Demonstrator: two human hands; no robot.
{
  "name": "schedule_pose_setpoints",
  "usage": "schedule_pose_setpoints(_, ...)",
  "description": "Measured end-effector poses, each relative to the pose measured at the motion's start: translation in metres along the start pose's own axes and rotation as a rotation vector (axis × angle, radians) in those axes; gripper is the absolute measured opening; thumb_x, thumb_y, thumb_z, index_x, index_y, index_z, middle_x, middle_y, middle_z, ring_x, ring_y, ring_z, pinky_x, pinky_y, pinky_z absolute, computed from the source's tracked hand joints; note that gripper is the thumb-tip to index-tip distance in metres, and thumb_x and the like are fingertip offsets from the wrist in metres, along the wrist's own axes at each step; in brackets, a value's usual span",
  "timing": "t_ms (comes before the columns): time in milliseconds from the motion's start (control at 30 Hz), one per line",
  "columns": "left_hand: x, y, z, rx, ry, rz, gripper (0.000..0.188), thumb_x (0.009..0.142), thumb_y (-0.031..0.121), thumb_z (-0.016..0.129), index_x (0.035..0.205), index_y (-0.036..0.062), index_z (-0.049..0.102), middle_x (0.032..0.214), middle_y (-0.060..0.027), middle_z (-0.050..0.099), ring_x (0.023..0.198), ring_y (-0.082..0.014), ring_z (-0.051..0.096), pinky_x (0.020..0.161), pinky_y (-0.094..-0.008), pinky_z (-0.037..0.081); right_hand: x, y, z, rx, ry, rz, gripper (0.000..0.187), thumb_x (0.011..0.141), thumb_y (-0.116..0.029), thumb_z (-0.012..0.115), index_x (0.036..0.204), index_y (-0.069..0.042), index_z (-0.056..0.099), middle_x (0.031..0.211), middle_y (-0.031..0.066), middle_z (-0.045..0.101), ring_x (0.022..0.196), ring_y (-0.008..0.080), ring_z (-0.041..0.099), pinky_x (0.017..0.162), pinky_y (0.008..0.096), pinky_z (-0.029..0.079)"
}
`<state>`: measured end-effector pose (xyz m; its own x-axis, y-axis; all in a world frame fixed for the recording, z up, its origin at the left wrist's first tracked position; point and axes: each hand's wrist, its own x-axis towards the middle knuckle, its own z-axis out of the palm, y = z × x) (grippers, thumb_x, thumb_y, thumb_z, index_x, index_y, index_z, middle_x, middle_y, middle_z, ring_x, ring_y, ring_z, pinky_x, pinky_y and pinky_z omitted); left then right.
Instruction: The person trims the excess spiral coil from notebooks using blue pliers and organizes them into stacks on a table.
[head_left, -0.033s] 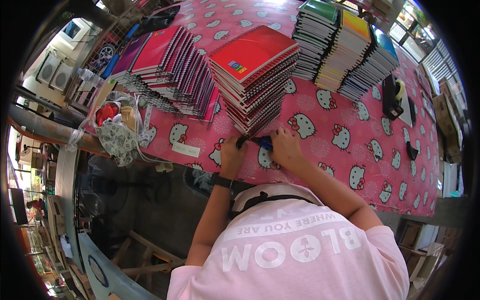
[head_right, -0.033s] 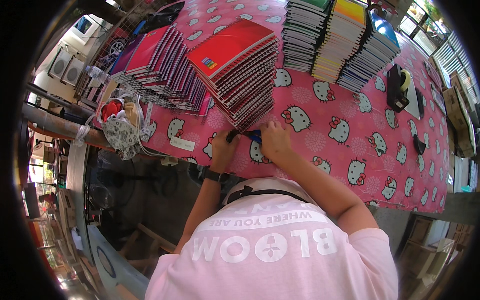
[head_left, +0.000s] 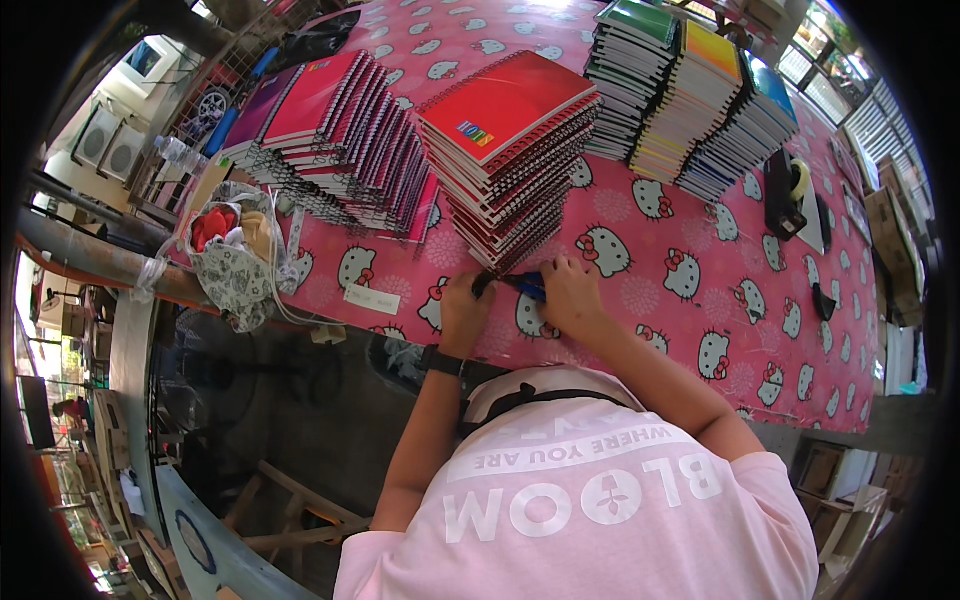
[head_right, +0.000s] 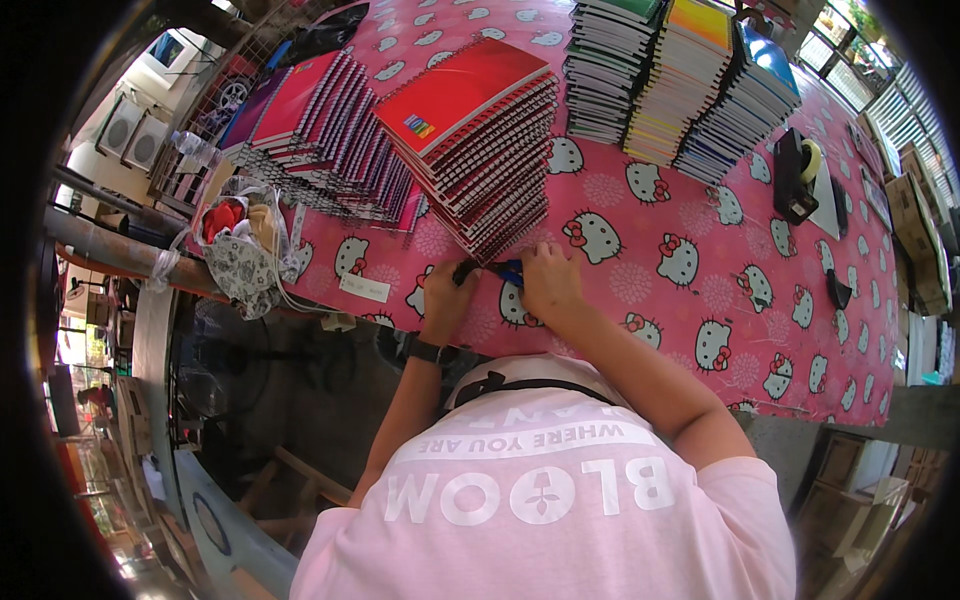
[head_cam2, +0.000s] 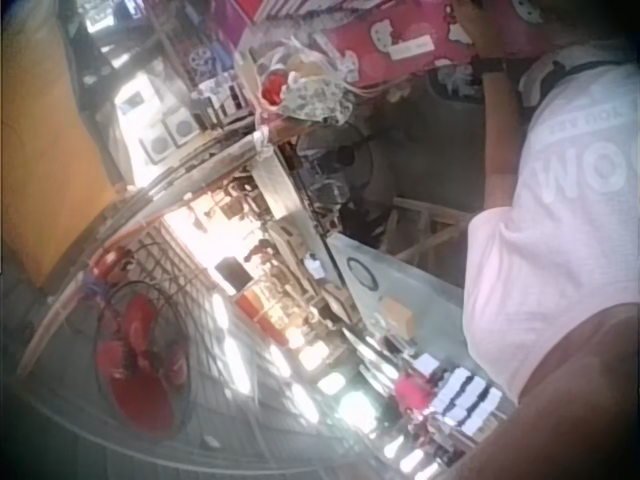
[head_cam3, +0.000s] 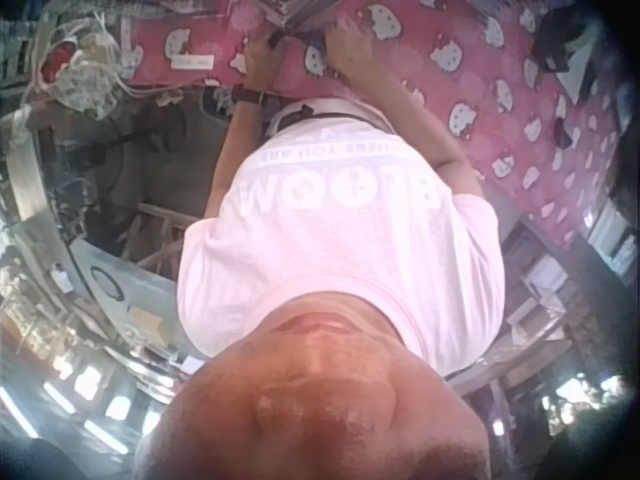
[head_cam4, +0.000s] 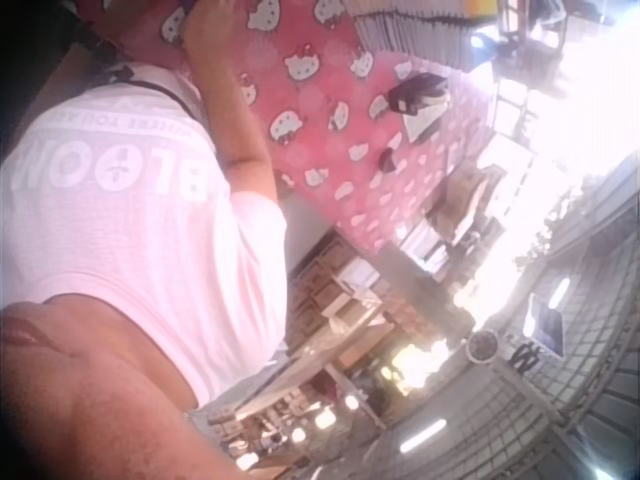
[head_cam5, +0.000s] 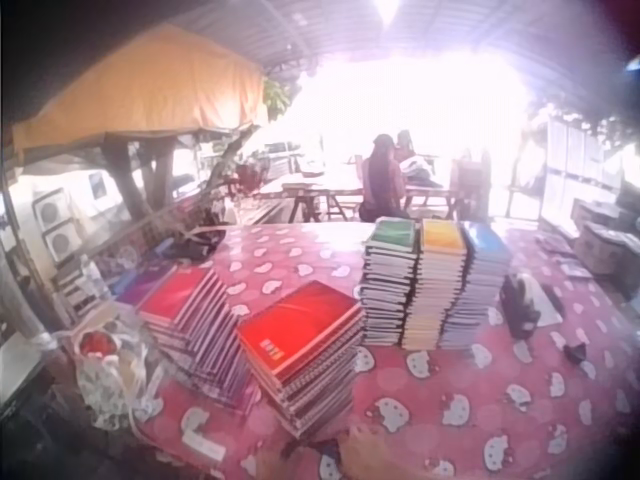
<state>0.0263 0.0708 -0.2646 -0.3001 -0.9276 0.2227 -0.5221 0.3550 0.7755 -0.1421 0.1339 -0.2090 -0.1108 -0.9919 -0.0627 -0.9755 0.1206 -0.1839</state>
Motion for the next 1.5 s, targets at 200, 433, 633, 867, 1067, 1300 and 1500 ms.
schedule_pose_setpoints(200, 0.0, 0.003, 0.0, -0.021, -0.039, -0.025, 0.021, 0.075, 0.016, 0.065, 0.085, -0.0013, 0.062, 0.079, -0.0203, 0.058, 0.076, -0.0367, 0.057, 0.068, -0.0425, 0.044, 0.002, -0.002, 0.012, -0.024, 0.009, 0.039, 0.044, 0.062, -0.018, 0.069, 0.103, -0.008, 0.056, 0.101, 0.0095, 0.057, 0.099, 0.0259, 0.055, 0.079, 0.0448, 0.042)
schedule_pose_setpoints(433, 0.002, 0.003, -0.001, 0.043, -0.052, 0.012, 0.021, 0.074, 0.014, 0.065, 0.087, -0.0017, 0.062, 0.079, -0.0206, 0.058, 0.078, -0.0376, 0.057, 0.069, -0.0421, 0.045, 0.011, 0.001, 0.007, 0.113, -0.107, 0.029, 0.039, 0.061, -0.019, 0.069, 0.098, -0.009, 0.061, 0.089, 0.0141, 0.063, 0.086, 0.0298, 0.062, 0.071, 0.0417, 0.049)
schedule_pose_setpoints(633, -0.016, -0.007, -0.045, -0.054, 0.156, 0.009, 0.018, 0.078, 0.011, 0.065, 0.091, -0.0008, 0.061, 0.078, -0.0164, 0.06, 0.075, -0.0315, 0.06, 0.067, -0.0389, 0.047, -0.011, 0.029, -0.012, 0.228, -0.037, -0.02, 0.032, 0.065, -0.019, 0.066, 0.094, -0.005, 0.062, 0.084, 0.0175, 0.063, 0.08, 0.0332, 0.061, 0.07, 0.0427, 0.049)
schedule_pose_setpoints(867, -0.085, -0.106, -0.138, -0.22, 0.939, -0.593, 0.023, 0.085, 0.019, 0.064, 0.092, -0.0016, 0.058, 0.078, -0.0066, 0.059, 0.06, -0.012, 0.053, 0.054, -0.0254, 0.047, -0.031, 0.062, -0.016, 0.477, -0.078, 0.15, 0.042, 0.068, -0.028, 0.071, 0.096, 0.0, 0.059, 0.075, 0.0182, 0.062, 0.07, 0.0315, 0.06, 0.063, 0.0397, 0.045)
schedule_pose_setpoints(1067, -0.116, -0.223, -0.121, 0.346, 0.676, -1.005, 0.05, 0.083, 0.029, 0.064, 0.114, -0.009, 0.052, 0.109, -0.0194, 0.058, 0.097, -0.0258, 0.056, 0.089, -0.036, 0.044, -0.027, 0.053, -0.029, 0.539, -0.074, 0.146, 0.044, 0.07, -0.028, 0.07, 0.101, 0.001, 0.059, 0.075, 0.0185, 0.06, 0.067, 0.0264, 0.058, 0.062, 0.0366, 0.044)
schedule_pose_setpoints(1300, -0.063, -0.119, -0.157, -0.201, 0.926, -0.437, 0.035, 0.085, 0.016, 0.062, 0.111, -0.0065, 0.055, 0.107, -0.0131, 0.059, 0.096, -0.0167, 0.054, 0.083, -0.029, 0.042, -0.034, 0.094, -0.015, 1.067, -0.094, 0.229, 0.055, 0.072, -0.024, 0.068, 0.118, 0.0, 0.049, 0.088, 0.0026, 0.051, 0.076, 0.0124, 0.048, 0.068, 0.0262, 0.039)
schedule_pose_setpoints(1500, 0.048, 0.147, -0.195, -0.373, 0.379, 0.511, 0.025, 0.084, 0.007, 0.06, 0.108, -0.0006, 0.058, 0.115, -0.013, 0.056, 0.108, -0.0199, 0.053, 0.094, -0.0294, 0.039, -0.032, 0.047, -0.066, 1.061, 0.095, -0.186, 0.048, 0.073, -0.02, 0.068, 0.115, -0.004, 0.052, 0.098, 0.0069, 0.052, 0.09, 0.0171, 0.05, 0.074, 0.029, 0.041)
